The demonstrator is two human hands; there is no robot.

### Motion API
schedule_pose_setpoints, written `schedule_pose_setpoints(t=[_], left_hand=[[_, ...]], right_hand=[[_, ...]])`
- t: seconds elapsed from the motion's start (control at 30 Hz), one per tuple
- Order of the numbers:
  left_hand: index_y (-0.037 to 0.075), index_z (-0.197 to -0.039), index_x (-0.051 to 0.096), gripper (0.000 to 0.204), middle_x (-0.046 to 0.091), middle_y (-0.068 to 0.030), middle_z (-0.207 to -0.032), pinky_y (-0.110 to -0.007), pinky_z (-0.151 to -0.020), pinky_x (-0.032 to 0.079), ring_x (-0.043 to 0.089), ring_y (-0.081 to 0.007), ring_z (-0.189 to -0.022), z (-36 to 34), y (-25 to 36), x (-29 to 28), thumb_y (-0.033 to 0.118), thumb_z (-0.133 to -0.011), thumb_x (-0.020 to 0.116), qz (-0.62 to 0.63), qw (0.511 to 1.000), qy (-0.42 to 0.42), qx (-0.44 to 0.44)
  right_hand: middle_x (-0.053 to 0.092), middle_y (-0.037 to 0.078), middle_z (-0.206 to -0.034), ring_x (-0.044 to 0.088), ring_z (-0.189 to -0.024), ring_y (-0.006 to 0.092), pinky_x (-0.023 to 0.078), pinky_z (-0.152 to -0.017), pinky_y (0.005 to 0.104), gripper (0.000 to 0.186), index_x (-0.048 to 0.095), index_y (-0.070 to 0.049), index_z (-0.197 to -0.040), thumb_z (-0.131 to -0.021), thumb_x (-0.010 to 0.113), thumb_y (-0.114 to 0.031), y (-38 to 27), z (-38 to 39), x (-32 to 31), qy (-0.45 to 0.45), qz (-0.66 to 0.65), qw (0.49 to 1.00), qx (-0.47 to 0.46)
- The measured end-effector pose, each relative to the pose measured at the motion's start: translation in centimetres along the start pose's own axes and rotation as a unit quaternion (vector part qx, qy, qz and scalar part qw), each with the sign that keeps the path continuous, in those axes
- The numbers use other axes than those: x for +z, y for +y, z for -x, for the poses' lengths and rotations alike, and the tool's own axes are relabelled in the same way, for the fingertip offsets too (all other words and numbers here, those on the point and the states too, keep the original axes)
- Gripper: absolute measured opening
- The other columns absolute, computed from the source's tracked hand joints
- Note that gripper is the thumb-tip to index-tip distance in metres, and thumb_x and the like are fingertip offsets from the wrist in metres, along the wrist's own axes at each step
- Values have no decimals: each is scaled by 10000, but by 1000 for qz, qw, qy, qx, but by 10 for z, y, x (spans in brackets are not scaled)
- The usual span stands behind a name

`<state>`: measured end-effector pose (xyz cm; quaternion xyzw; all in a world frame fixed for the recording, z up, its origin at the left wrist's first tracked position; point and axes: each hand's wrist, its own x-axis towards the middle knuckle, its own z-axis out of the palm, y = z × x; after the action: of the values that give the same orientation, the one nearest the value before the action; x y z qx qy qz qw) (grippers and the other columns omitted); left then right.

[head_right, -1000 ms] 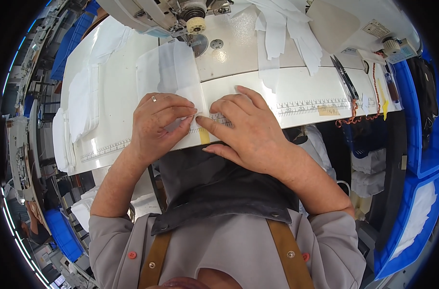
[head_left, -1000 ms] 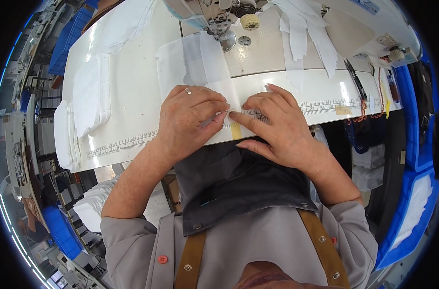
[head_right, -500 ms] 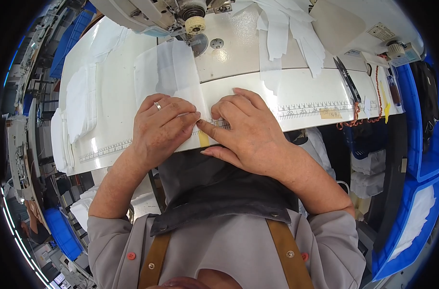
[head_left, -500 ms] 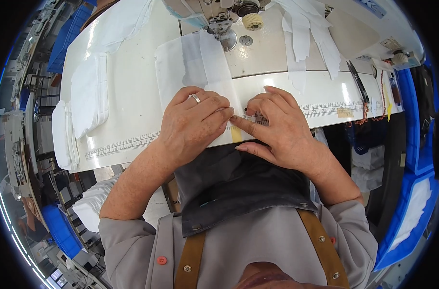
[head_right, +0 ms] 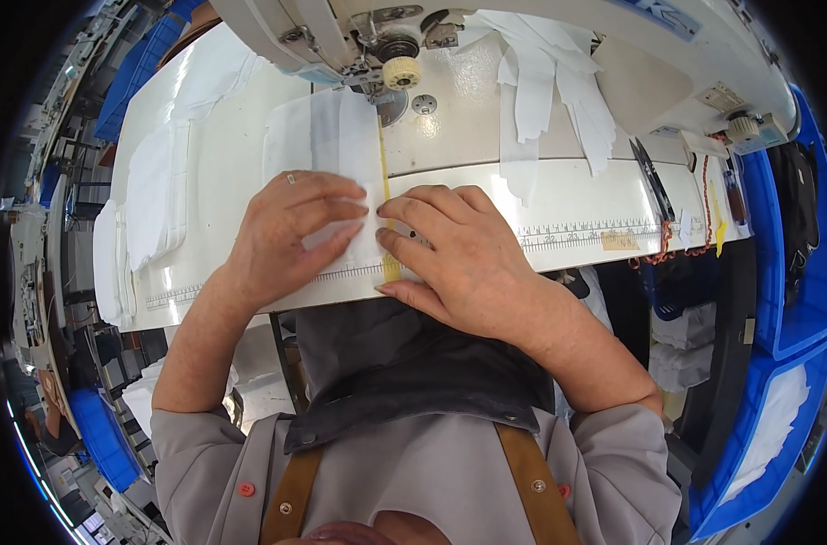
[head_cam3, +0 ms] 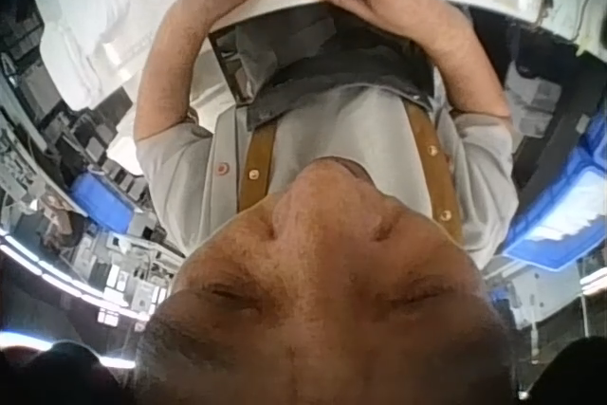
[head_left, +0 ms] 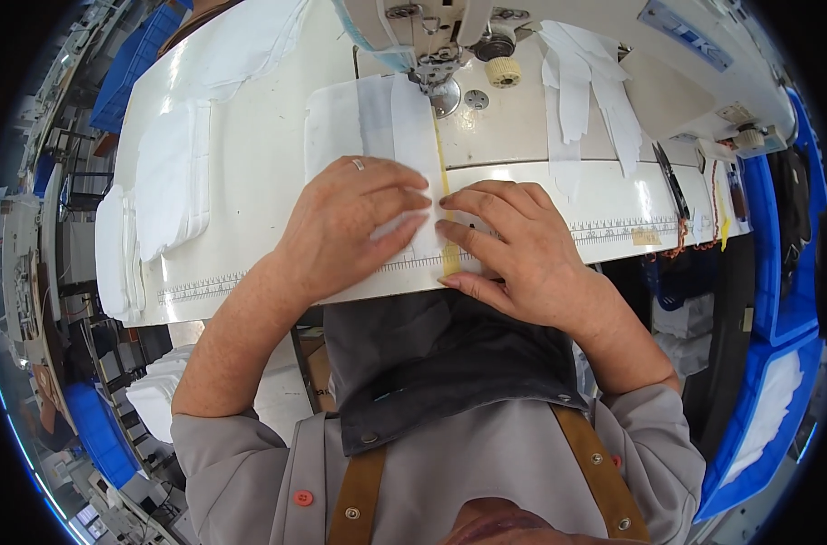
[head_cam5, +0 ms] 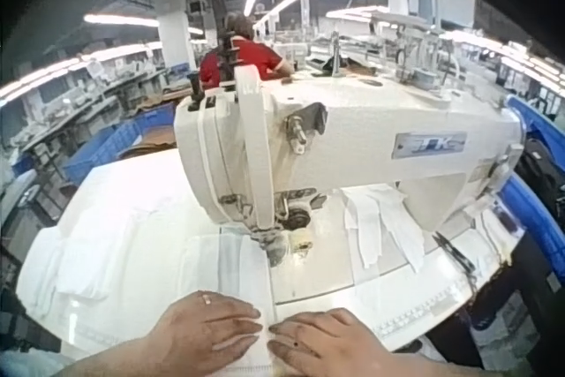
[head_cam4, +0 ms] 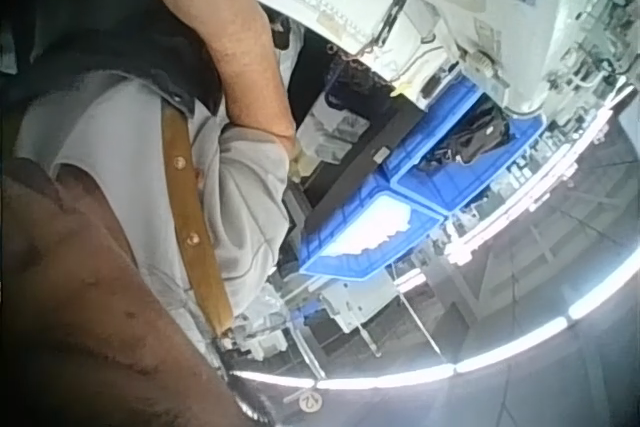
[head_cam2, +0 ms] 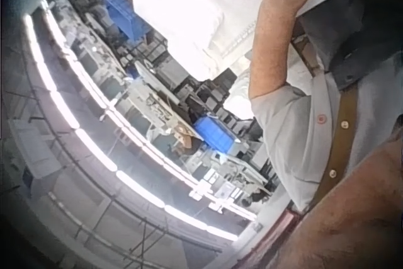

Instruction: Sewing small white fabric pieces using an industrial sewing machine.

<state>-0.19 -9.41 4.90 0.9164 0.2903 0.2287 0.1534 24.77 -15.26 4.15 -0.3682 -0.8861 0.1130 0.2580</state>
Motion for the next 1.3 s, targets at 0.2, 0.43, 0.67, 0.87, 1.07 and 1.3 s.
schedule_pose_setpoints(t=[0.2, 0.43, 0.67, 0.87, 1.07, 1.3], left_hand=[[117, -1158, 737, 334, 661, -68, -1347, -467, -1101, 480, 638, -265, -1253, -7, -8, 8, 162, -832, 796, -21, 1000, -11, -12], [110, -1141, 741, 349, 667, -56, -1332, -495, -1097, 478, 639, -261, -1250, -11, -12, 5, 197, -812, 818, -46, 999, -21, 2], [88, -1154, 736, 355, 661, -68, -1339, -500, -1108, 466, 632, -271, -1263, -24, -28, 8, 195, -821, 797, -58, 998, 1, -1], [89, -1201, 733, 389, 659, -76, -1353, -499, -1120, 459, 635, -270, -1246, -32, -34, 7, 194, -830, 784, -93, 995, 10, -21], [79, -1131, 771, 285, 725, -66, -1237, -465, -1123, 469, 672, -261, -1169, -34, -49, 11, 188, -869, 750, -86, 995, 39, -33], [66, -1087, 791, 240, 755, -81, -1162, -441, -1048, 505, 701, -263, -1087, -55, -71, 8, 177, -883, 731, -115, 991, 64, -18]], right_hand=[[677, 30, -1234, 598, -1187, 224, 442, -970, 411, 467, 704, -86, -1202, -795, 810, -290, 7, -4, -9, -41, 10, 999, -18], [693, 8, -1231, 607, -1168, 218, 445, -964, 415, 428, 735, -97, -1178, -796, 810, -276, 18, -12, -12, -55, -8, 998, -36], [706, 9, -1193, 609, -1115, 217, 449, -954, 398, 389, 743, -99, -1157, -817, 804, -279, 33, -33, -15, -52, 26, 998, -32], [713, 15, -1183, 618, -1088, 222, 454, -942, 399, 360, 757, -92, -1120, -824, 805, -290, 53, -52, -16, -53, 35, 997, -32], [719, 34, -1196, 659, -1057, 260, 459, -923, 406, 364, 756, -71, -1124, -860, 782, -321, 69, -69, -10, -43, 41, 998, -24], [688, 81, -1222, 652, -1040, 284, 463, -908, 432, 424, 721, -42, -1175, -888, 764, -351, 72, -68, 2, 10, 91, 996, -1]])
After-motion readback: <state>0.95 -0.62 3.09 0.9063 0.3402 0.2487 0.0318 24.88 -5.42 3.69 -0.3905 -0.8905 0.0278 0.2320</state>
